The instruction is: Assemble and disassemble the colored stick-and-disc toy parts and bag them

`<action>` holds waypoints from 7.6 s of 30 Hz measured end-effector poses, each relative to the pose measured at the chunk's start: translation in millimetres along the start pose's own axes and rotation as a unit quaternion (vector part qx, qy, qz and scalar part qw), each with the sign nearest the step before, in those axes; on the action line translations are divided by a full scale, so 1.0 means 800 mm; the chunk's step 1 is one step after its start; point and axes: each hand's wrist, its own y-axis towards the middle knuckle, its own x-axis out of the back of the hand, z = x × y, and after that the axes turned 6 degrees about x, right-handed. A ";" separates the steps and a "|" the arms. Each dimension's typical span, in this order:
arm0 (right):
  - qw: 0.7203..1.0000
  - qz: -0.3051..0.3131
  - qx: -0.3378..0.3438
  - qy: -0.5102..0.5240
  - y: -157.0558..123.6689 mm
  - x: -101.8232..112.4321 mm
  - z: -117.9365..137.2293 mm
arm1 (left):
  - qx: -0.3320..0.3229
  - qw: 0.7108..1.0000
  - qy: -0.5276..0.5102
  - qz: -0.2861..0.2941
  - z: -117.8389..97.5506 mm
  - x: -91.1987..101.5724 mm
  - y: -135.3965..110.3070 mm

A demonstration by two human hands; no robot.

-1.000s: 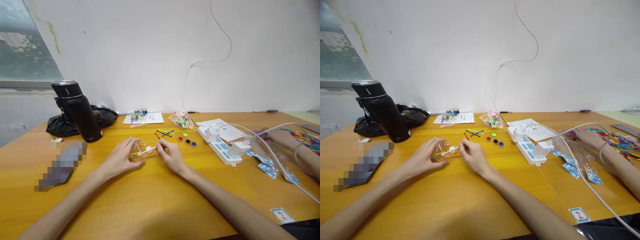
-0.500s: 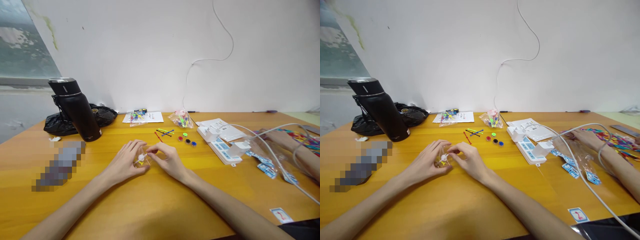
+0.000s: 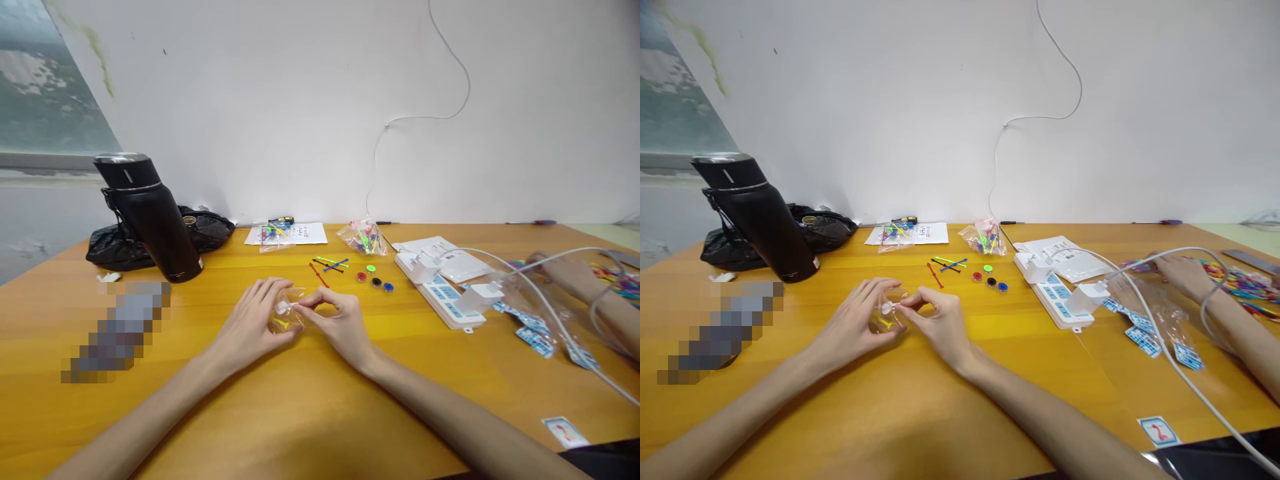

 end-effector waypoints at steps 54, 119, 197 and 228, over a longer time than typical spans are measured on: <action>0.894 0.164 -0.294 0.295 0.016 0.007 -0.032 | 0.187 0.764 -0.617 -0.025 0.017 0.020 0.022; 0.794 0.147 -0.033 -0.589 0.027 0.073 -0.075 | 0.117 0.986 0.104 -0.053 0.135 0.004 0.015; 0.981 0.111 0.045 -0.151 0.019 0.026 -0.036 | 0.182 0.842 -0.499 0.093 0.030 -0.032 0.009; 0.934 0.201 0.122 -0.269 0.011 0.020 -0.026 | 0.214 0.800 -0.558 0.055 0.018 -0.022 0.011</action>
